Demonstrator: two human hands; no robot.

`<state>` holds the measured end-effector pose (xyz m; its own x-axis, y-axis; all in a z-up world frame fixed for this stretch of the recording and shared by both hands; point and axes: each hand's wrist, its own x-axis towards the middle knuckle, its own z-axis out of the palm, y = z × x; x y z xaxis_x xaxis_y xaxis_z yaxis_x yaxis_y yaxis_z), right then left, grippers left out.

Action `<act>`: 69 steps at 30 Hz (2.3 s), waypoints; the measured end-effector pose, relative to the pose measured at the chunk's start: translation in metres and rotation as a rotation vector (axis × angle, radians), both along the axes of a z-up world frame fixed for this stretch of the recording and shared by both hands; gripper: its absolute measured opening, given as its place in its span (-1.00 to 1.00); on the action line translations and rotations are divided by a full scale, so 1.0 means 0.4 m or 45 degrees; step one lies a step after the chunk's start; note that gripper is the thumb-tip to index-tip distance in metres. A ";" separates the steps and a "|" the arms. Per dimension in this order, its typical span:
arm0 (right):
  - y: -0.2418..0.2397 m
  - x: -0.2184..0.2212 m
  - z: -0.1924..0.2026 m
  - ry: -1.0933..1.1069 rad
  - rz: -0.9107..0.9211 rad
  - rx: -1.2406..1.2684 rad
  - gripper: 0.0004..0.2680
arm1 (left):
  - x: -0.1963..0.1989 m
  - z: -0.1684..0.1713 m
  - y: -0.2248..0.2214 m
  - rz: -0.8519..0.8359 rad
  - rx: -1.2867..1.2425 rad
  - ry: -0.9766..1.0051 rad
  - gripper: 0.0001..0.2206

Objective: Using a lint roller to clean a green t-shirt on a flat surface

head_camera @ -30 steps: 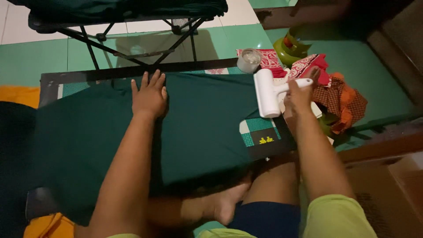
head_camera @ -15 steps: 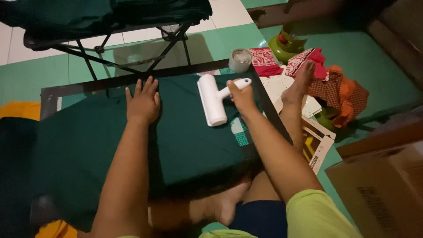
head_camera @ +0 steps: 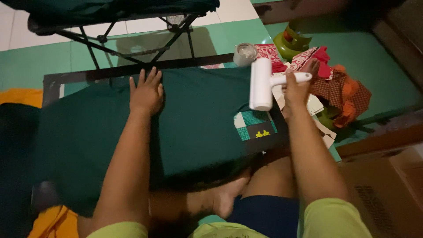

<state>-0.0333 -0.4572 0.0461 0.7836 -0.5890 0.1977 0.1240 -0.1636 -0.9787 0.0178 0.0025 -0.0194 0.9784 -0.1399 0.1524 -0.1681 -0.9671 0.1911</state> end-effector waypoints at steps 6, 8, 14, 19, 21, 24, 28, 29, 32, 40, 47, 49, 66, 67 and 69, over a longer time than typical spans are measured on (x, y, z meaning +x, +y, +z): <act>0.319 -0.041 -0.183 0.121 0.141 0.444 -0.90 | -0.081 0.081 -0.022 -0.028 -0.127 -0.434 -0.68; 0.454 -0.086 -0.167 0.137 0.237 0.441 -0.89 | -0.118 0.067 0.008 0.016 -0.196 -0.450 -0.68; 0.664 -0.131 -0.211 0.181 0.491 0.319 -0.89 | -0.282 0.036 0.043 0.035 -0.306 -0.096 -0.57; 0.581 -0.097 -0.229 0.236 0.531 0.068 -0.92 | -0.348 0.044 0.031 0.034 0.064 -0.169 -0.53; 0.510 -0.097 -0.199 0.233 0.462 0.058 -0.89 | -0.348 0.054 0.024 0.088 0.049 0.058 -0.49; 0.350 -0.077 -0.187 0.191 0.348 -0.070 -0.95 | -0.352 0.070 0.019 0.115 0.055 0.103 -0.49; 0.142 -0.060 -0.188 0.126 0.268 -0.129 -0.95 | -0.352 0.060 0.027 0.090 0.030 0.130 -0.47; 0.109 -0.066 -0.175 0.096 0.242 -0.098 -0.95 | -0.347 0.050 0.029 0.095 0.042 0.130 -0.47; 0.062 -0.088 -0.148 0.047 0.195 -0.021 -0.95 | -0.346 0.035 0.030 0.099 0.039 0.104 -0.47; 0.373 -0.190 -0.126 0.128 0.215 0.203 -0.94 | -0.299 0.053 0.010 0.087 -0.041 -0.066 -0.58; 0.570 -0.183 -0.264 0.211 0.533 0.286 -0.92 | -0.263 0.071 0.003 -0.017 0.028 0.101 -0.54; 0.501 -0.169 -0.285 0.229 0.507 0.161 -0.93 | -0.266 0.068 0.002 0.000 0.029 0.116 -0.55; 0.327 -0.240 -0.104 0.126 0.096 0.234 -0.95 | -0.264 0.067 0.008 -0.033 -0.020 0.175 -0.51; 0.383 -0.253 -0.107 0.119 0.091 0.234 -0.95 | -0.262 0.064 0.012 -0.038 -0.019 0.167 -0.51; 0.495 -0.279 -0.113 0.220 0.424 0.289 -0.92 | -0.255 0.057 0.018 -0.054 -0.017 0.177 -0.52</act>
